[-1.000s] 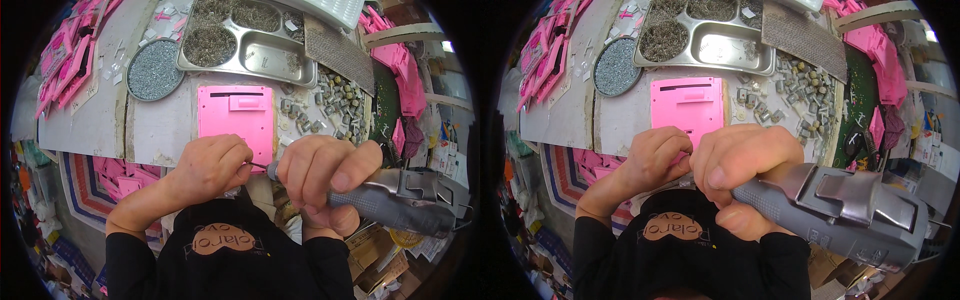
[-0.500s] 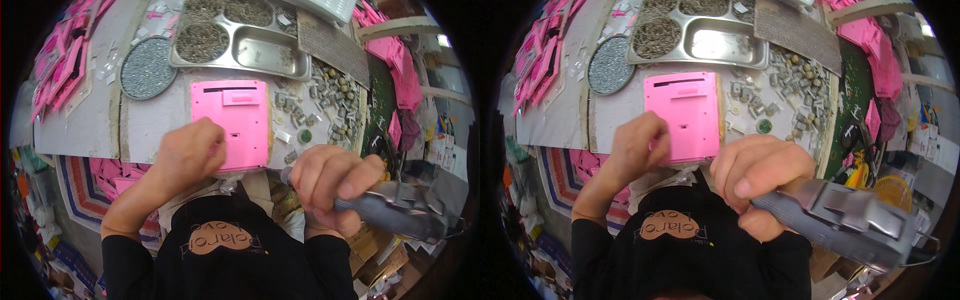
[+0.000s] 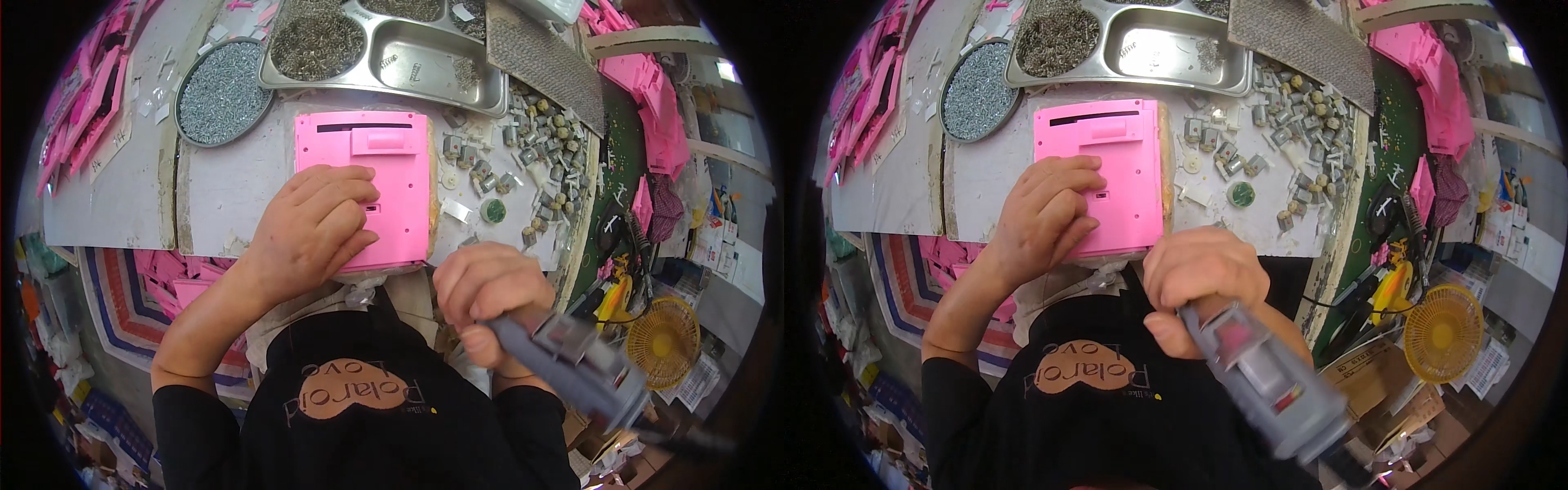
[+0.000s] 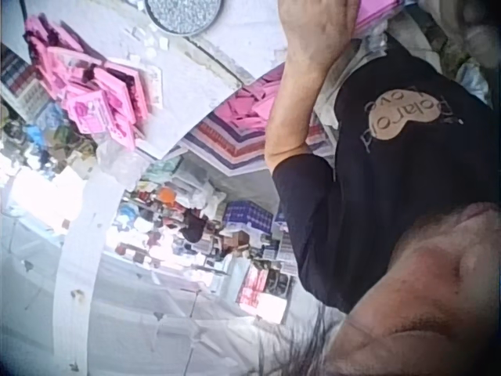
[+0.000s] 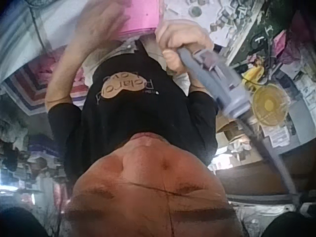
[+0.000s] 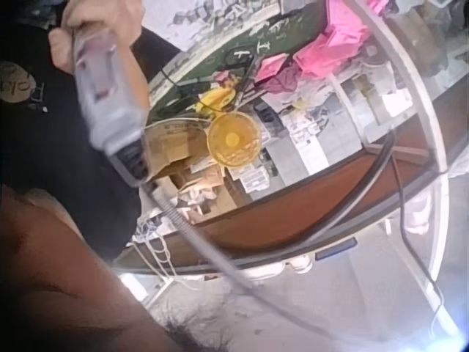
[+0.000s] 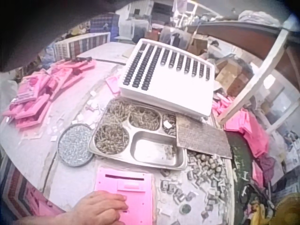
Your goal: Assembling and soldering components inside a pink plastic electronic housing.
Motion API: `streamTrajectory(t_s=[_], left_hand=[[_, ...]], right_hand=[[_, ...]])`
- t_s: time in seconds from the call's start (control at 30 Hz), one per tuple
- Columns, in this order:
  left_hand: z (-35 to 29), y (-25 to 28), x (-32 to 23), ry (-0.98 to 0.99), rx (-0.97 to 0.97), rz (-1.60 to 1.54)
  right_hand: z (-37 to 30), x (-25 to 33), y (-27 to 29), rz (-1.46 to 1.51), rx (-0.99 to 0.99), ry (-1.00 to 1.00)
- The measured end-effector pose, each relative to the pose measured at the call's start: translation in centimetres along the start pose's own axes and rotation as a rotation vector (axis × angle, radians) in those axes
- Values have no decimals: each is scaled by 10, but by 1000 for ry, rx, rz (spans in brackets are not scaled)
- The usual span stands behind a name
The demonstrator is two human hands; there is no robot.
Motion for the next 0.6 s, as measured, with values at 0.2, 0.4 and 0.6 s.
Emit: streamTrajectory(t_s=[0.2, 0.4, 0.6], left_hand=[[-5, -4, 5, 55, 11, -13], [-4, -4, 7, 64, 2, -48], [-7, -2, 10, 63, -9, -50]], right_hand=[[17, 2, -3, 102, 82, 6], [46, -7, -10, 30, 119, 82], [56, -19, -20, 58, 229, 45]])
Point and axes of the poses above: each hand's wrist, its own z-axis towards the middle knuckle, its own y-axis out of the back of the hand, x = y × z, the point moved 9 cm from there along z, towards the middle knuckle, and after that the axes turned 3 degrees about x, right-handed, at the moved point
